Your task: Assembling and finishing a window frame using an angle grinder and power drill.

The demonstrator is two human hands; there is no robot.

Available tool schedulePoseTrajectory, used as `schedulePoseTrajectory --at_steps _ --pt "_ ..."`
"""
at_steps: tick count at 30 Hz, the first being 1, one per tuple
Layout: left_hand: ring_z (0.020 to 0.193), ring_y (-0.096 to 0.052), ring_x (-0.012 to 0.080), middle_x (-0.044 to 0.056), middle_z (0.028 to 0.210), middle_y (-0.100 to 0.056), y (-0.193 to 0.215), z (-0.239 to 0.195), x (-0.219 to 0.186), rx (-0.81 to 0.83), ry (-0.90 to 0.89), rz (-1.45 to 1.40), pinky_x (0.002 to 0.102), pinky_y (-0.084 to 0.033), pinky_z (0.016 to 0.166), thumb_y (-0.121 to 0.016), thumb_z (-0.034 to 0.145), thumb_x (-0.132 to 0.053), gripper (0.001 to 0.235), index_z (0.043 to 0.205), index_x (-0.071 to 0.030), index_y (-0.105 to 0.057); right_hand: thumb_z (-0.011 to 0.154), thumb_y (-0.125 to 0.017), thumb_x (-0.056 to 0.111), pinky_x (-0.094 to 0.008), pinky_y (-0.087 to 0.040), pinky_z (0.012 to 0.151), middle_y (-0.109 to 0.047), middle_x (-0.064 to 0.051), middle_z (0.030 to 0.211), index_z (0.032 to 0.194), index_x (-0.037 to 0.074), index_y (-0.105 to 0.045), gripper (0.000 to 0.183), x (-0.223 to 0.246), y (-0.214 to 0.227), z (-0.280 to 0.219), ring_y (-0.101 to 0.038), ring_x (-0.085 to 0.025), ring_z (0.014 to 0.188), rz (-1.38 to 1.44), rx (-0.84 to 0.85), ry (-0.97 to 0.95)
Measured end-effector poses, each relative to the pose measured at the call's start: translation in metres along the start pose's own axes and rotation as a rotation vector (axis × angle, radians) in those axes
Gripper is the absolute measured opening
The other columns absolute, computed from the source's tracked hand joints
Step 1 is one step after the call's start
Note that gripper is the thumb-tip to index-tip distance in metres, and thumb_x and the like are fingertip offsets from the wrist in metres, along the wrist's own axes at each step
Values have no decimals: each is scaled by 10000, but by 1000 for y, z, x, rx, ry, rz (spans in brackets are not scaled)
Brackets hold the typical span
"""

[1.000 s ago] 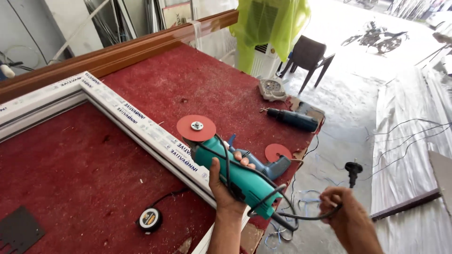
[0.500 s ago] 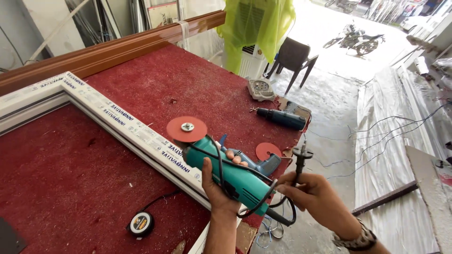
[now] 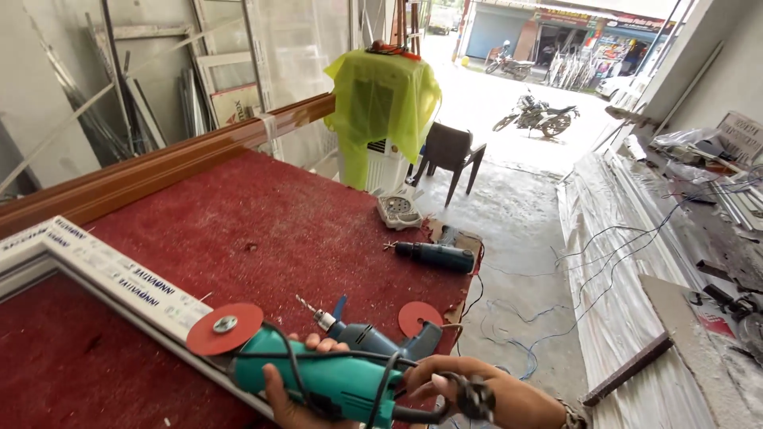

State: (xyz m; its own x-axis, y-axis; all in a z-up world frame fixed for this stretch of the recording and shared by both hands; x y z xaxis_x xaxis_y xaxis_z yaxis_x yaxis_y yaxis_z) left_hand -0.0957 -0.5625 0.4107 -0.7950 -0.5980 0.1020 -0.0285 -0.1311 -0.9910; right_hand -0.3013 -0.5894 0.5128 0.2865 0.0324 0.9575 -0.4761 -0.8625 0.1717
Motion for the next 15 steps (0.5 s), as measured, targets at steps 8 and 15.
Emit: schedulePoseTrajectory --at_steps 8,15 --pt "965 -594 246 103 1017 -585 22 17 -8 -154 -28 71 497 -488 945 -640 936 -579 567 1283 -134 -581 1089 -511 305 -265 -475 759 -604 -46 973 1368 0 -571 418 -54 5 41 -587 -123 870 516 73 129" --pt "983 -611 267 142 1010 -643 -43 22 -7 134 43 -143 426 -510 963 -696 940 -460 473 1125 -35 -605 1044 -454 327 -269 -405 531 -491 -24 717 1582 117 -417 579 -77 -19 49 -464 -116 599 809 9 65"
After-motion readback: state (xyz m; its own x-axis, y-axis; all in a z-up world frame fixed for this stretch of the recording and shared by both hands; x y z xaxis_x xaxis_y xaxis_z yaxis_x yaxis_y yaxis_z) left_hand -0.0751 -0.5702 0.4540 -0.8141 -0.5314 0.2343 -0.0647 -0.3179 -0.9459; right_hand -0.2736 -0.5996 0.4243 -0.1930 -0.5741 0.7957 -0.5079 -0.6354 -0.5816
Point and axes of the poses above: each hand's wrist, its own z-axis towards the middle knuckle, its own y-axis out of the back of the hand, x = y × z, the point moved 8 cm from there along z, towards the middle knuckle
